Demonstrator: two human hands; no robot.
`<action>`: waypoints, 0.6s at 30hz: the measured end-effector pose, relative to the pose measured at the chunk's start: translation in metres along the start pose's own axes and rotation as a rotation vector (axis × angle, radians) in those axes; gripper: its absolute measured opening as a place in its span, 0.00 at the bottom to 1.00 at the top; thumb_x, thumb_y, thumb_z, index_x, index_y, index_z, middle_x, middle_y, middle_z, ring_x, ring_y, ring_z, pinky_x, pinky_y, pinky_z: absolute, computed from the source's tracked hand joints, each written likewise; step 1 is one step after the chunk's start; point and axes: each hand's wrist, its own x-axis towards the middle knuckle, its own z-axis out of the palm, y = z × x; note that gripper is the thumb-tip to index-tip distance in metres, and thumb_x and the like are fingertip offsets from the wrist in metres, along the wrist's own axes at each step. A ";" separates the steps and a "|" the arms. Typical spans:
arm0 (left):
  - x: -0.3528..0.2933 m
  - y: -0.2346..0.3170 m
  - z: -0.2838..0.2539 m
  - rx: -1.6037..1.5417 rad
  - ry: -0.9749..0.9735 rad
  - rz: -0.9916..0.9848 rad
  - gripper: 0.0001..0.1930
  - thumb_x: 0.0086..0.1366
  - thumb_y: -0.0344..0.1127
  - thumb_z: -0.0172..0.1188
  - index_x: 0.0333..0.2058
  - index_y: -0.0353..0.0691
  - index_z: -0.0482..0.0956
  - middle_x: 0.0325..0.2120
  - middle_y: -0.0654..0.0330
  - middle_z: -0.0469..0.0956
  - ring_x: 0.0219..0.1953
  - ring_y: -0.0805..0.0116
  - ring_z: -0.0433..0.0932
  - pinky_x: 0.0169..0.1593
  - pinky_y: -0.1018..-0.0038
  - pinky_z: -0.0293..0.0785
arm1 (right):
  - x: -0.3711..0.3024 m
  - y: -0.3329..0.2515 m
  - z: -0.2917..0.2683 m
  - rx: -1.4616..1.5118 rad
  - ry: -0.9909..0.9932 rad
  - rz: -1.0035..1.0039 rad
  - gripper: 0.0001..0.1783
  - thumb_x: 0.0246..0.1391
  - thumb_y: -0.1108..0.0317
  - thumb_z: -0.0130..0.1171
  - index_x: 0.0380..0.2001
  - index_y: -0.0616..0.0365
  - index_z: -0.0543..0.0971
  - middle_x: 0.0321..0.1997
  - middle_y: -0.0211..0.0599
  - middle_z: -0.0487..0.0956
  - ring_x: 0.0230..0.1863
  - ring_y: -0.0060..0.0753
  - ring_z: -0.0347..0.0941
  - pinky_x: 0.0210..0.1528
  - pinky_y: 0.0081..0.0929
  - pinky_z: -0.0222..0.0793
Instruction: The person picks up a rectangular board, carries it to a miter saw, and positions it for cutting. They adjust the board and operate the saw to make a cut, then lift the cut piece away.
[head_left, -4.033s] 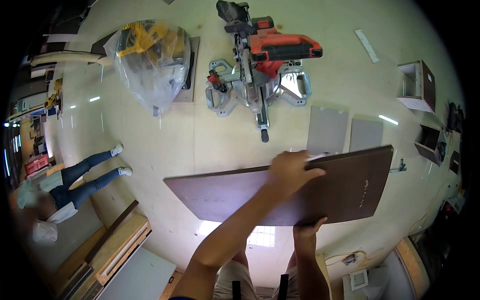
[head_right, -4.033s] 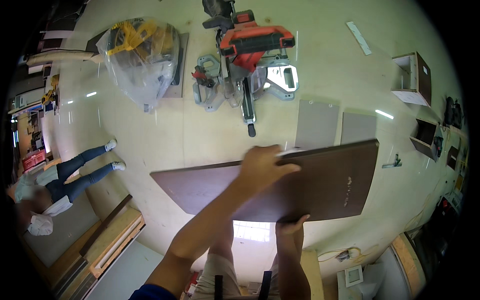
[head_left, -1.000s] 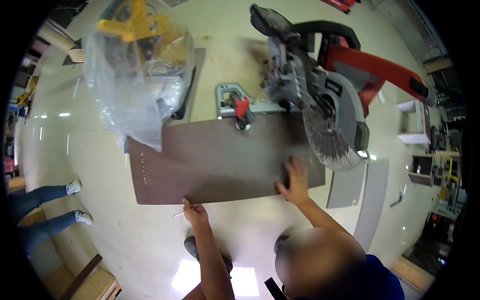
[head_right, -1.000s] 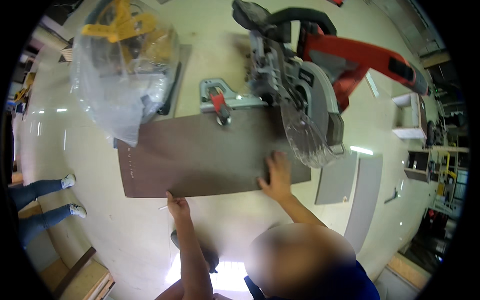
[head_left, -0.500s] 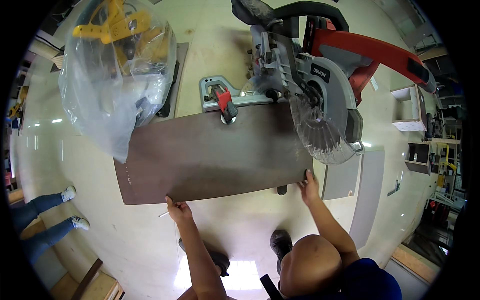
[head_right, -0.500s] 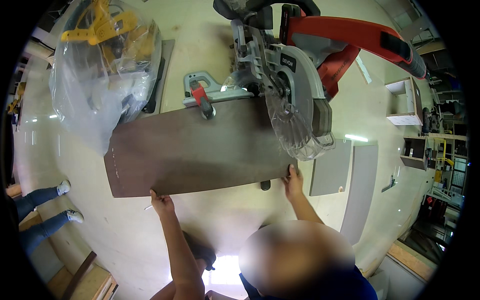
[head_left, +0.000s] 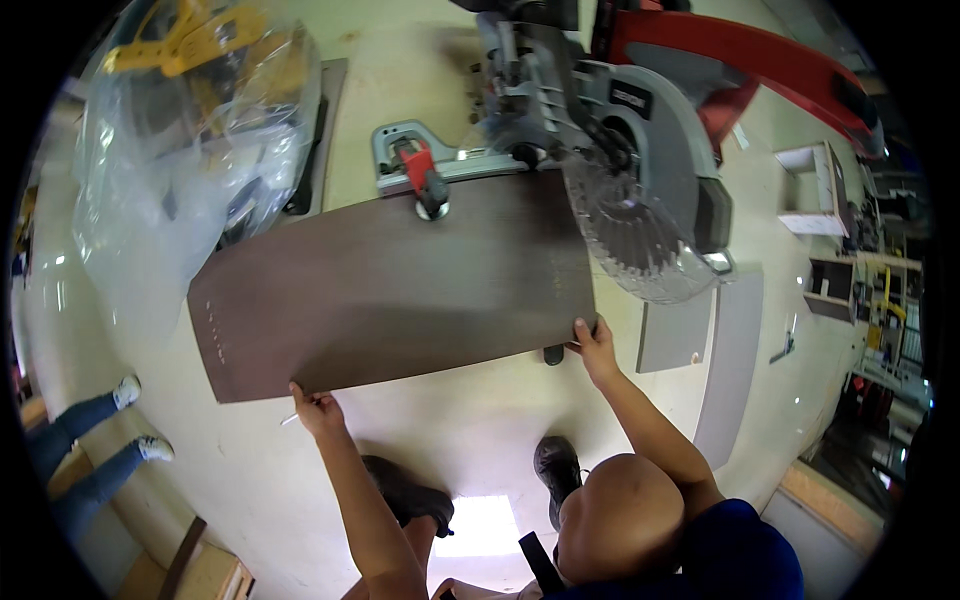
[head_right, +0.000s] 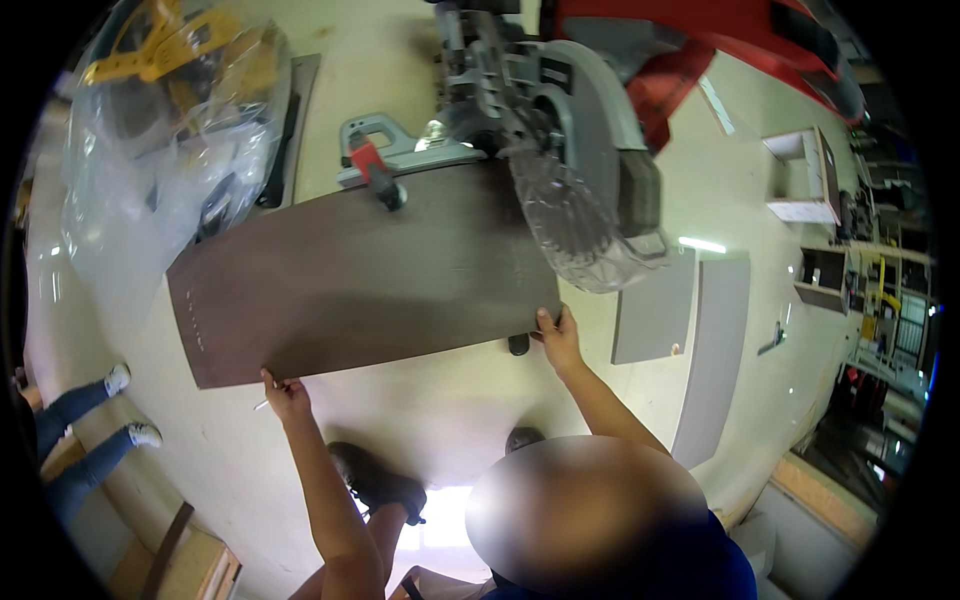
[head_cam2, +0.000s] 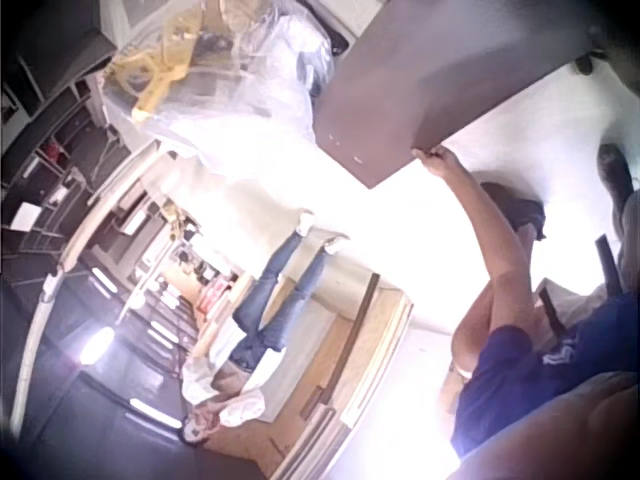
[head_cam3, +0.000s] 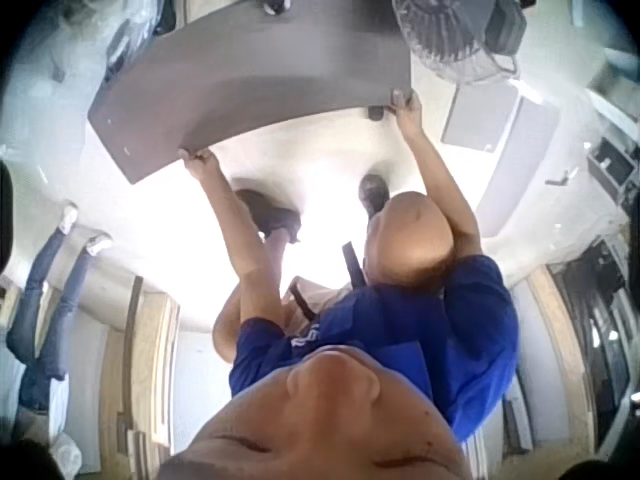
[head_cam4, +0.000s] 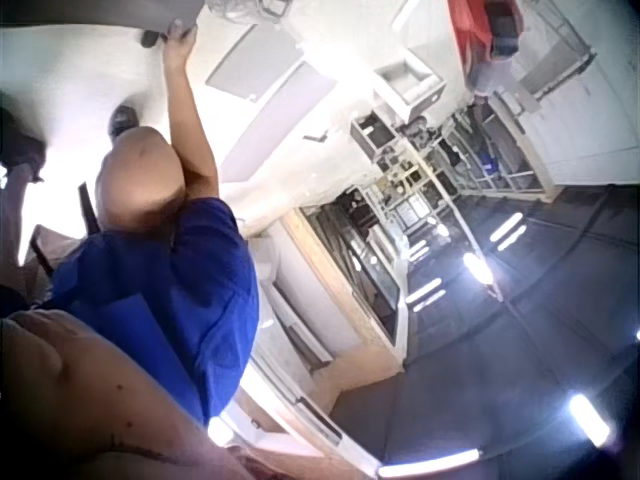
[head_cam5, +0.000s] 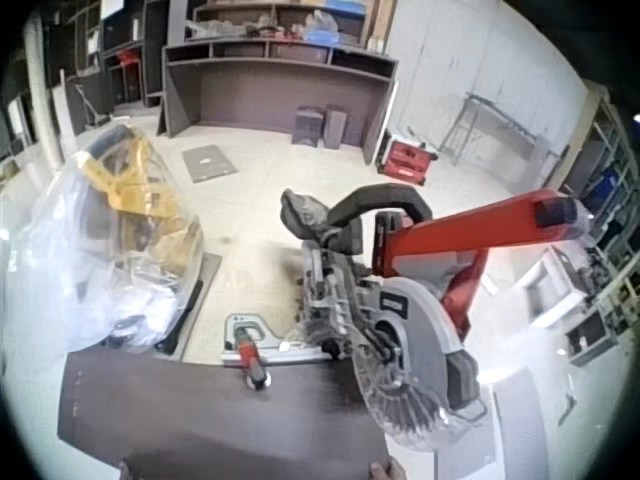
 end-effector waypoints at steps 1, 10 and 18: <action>0.005 0.001 -0.005 -0.007 -0.021 0.027 0.12 0.71 0.42 0.56 0.34 0.39 0.75 0.24 0.65 0.72 0.21 0.80 0.67 0.22 0.83 0.65 | 0.000 0.001 0.003 -0.026 -0.007 -0.006 0.21 0.66 0.58 0.54 0.54 0.61 0.67 0.46 0.39 0.76 0.45 0.31 0.77 0.45 0.31 0.79; 0.004 -0.003 0.005 0.087 -0.043 0.088 0.14 0.73 0.41 0.53 0.43 0.34 0.77 0.36 0.62 0.80 0.30 0.80 0.76 0.27 0.87 0.72 | 0.007 0.020 -0.001 -0.038 0.018 -0.098 0.22 0.67 0.55 0.52 0.55 0.61 0.68 0.39 0.34 0.77 0.37 0.24 0.74 0.41 0.26 0.75; -0.028 -0.035 0.026 0.195 -0.072 0.048 0.18 0.72 0.41 0.53 0.48 0.30 0.75 0.45 0.54 0.80 0.44 0.64 0.81 0.44 0.71 0.83 | 0.009 0.018 -0.017 -0.010 -0.098 0.008 0.23 0.70 0.52 0.45 0.51 0.61 0.71 0.38 0.34 0.77 0.38 0.24 0.75 0.41 0.25 0.74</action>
